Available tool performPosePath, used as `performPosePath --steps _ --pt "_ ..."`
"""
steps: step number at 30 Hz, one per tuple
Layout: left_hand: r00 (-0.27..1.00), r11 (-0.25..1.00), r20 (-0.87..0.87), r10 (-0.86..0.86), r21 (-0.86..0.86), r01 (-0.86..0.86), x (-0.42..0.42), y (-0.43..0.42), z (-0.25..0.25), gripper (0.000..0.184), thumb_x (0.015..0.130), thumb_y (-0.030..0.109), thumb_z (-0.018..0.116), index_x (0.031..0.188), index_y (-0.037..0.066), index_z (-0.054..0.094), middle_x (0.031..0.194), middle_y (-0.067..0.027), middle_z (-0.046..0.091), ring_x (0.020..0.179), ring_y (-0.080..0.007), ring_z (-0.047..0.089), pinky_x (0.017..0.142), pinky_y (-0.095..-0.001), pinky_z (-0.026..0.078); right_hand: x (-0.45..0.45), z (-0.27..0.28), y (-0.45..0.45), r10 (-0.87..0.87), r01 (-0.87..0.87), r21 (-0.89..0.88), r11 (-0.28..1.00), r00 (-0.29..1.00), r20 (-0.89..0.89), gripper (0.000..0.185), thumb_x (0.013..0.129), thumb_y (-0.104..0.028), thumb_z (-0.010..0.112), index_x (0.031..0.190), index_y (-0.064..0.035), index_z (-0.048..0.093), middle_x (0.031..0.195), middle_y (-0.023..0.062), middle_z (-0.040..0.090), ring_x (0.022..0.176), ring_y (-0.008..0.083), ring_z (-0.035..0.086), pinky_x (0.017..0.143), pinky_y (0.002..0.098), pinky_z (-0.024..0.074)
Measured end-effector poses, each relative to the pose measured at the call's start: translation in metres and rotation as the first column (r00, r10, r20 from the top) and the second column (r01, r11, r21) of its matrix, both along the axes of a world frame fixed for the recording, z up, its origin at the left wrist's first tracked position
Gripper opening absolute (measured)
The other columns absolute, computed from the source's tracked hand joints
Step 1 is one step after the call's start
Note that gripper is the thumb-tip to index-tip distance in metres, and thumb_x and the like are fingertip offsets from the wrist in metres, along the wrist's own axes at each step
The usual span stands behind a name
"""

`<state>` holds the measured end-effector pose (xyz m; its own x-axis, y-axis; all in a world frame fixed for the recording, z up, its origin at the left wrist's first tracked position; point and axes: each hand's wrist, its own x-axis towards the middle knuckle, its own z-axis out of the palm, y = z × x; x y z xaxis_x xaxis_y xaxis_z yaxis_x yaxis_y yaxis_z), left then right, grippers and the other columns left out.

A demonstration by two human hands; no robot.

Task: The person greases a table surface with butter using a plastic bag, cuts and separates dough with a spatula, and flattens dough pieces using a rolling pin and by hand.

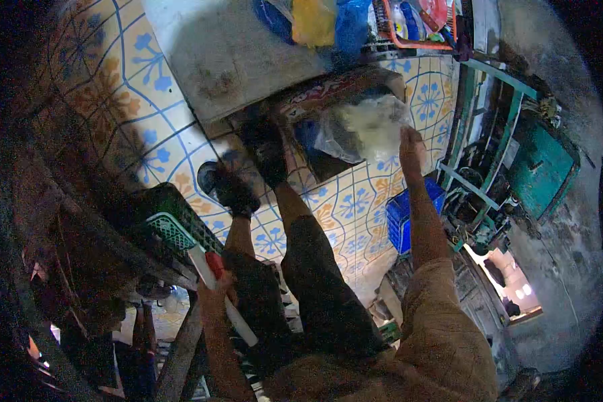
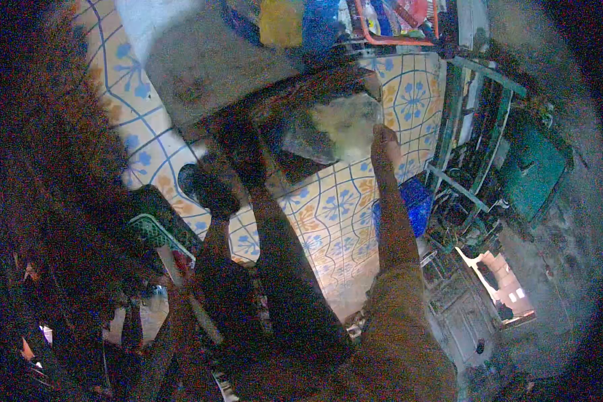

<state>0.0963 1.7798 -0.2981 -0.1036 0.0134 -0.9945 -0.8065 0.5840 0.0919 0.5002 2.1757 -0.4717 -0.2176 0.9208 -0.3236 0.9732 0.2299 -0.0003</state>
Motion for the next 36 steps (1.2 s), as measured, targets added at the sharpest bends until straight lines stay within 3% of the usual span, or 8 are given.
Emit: performPosePath --steps 3,9,14,17,24,29,35,36 --pt "0.997 0.992 -0.001 -0.079 -0.103 0.079 0.0 -0.001 -0.001 0.034 0.079 0.026 0.079 0.098 0.007 0.057 0.062 -0.0005 0.053 0.046 -0.012 0.049 0.042 -0.0272 0.038 -0.034 0.034 -0.015 -0.17 0.194 0.073 0.978 0.951 -0.259 0.022 0.097 -0.019 0.058 0.104 0.0014 0.063 0.105 0.0113 0.066 0.092 0.0233 0.063 0.082 0.0354 0.0502" --pt "0.987 0.983 -0.044 -0.156 -0.101 0.151 0.011 0.005 -0.016 0.037 0.079 0.029 0.08 0.1 0.005 0.06 0.077 -0.0014 0.061 0.059 -0.0124 0.054 0.053 -0.0304 0.041 -0.047 0.087 -0.022 -0.663 0.57 -0.452 0.686 0.235 -0.711 0.039 0.1 -0.032 0.055 0.114 0.0045 0.056 0.104 0.0087 0.063 0.089 0.0198 0.063 0.08 0.0333 0.0507" --pt "0.968 0.972 -0.085 -0.235 -0.009 0.235 0.015 0.027 -0.026 0.033 0.081 0.029 0.079 0.097 0.005 0.062 0.079 -0.0016 0.062 0.065 -0.0125 0.055 0.059 -0.0325 0.043 0.055 0.072 -0.018 0.097 -0.056 0.297 0.953 0.987 -0.124 0.036 0.104 -0.024 0.042 0.126 0.0004 0.055 0.114 0.0086 0.063 0.105 0.0199 0.061 0.091 0.034 0.0501" --pt "0.966 0.968 -0.048 -0.252 -0.005 0.252 0.025 0.013 -0.045 0.034 0.08 0.027 0.08 0.097 0.004 0.063 0.076 -0.0025 0.062 0.059 -0.0125 0.056 0.053 -0.0307 0.043 0.008 0.109 -0.011 -0.712 0.613 -0.535 0.581 0.064 -0.7 0.038 0.105 -0.025 0.037 0.128 -0.0008 0.055 0.118 0.0089 0.063 0.105 0.0215 0.061 0.092 0.0365 0.0497" --pt "0.994 0.976 0.104 0.039 0.211 -0.061 0.013 0.091 -0.021 0.039 0.075 0.016 0.081 0.107 0.002 0.063 0.079 -0.0066 0.065 0.051 -0.0118 0.056 0.044 -0.0259 0.043 -0.031 0.148 -0.027 -0.804 0.679 -0.523 0.515 0.17 -0.57 0.041 0.104 -0.034 0.044 0.129 -0.0024 0.054 0.113 0.0073 0.065 0.098 0.0183 0.063 0.083 0.0317 0.0523" --pt "0.968 0.911 0.1 -0.231 0.373 0.179 0.032 0.112 -0.035 0.071 0.064 0.015 0.086 0.126 0.002 0.053 0.1 -0.0109 0.066 0.078 -0.0174 0.065 0.066 -0.0306 0.055 -0.091 0.135 -0.083 -0.934 0.617 -0.706 0.346 0.155 -0.322 0.026 0.098 -0.039 0.057 0.097 -0.0137 0.062 0.079 -0.0014 0.056 0.065 0.015 0.054 0.056 0.0326 0.0476" --pt "0.92 0.858 -0.039 -0.389 0.349 0.378 0.057 0.138 -0.029 0.085 0.061 0.024 0.091 0.131 0.003 0.048 0.116 -0.0115 0.059 0.104 -0.0242 0.061 0.084 -0.036 0.053 -0.206 0.13 -0.179 -0.979 0.229 -0.953 -0.199 -0.094 0.182 0.038 0.099 -0.034 0.056 0.123 -0.0048 0.059 0.113 0.0095 0.064 0.1 0.0214 0.062 0.091 0.0349 0.0503" --pt "0.925 0.864 -0.072 -0.374 0.335 0.376 0.053 0.139 -0.03 0.083 0.061 0.025 0.091 0.13 0.003 0.049 0.113 -0.0103 0.061 0.099 -0.0228 0.062 0.08 -0.0348 0.054 -0.206 0.13 -0.179 -0.997 0.205 -0.978 0.048 0.064 -0.035 0.039 0.099 -0.034 0.056 0.123 -0.004 0.059 0.113 0.0095 0.064 0.101 0.0216 0.062 0.092 0.0354 0.0498"
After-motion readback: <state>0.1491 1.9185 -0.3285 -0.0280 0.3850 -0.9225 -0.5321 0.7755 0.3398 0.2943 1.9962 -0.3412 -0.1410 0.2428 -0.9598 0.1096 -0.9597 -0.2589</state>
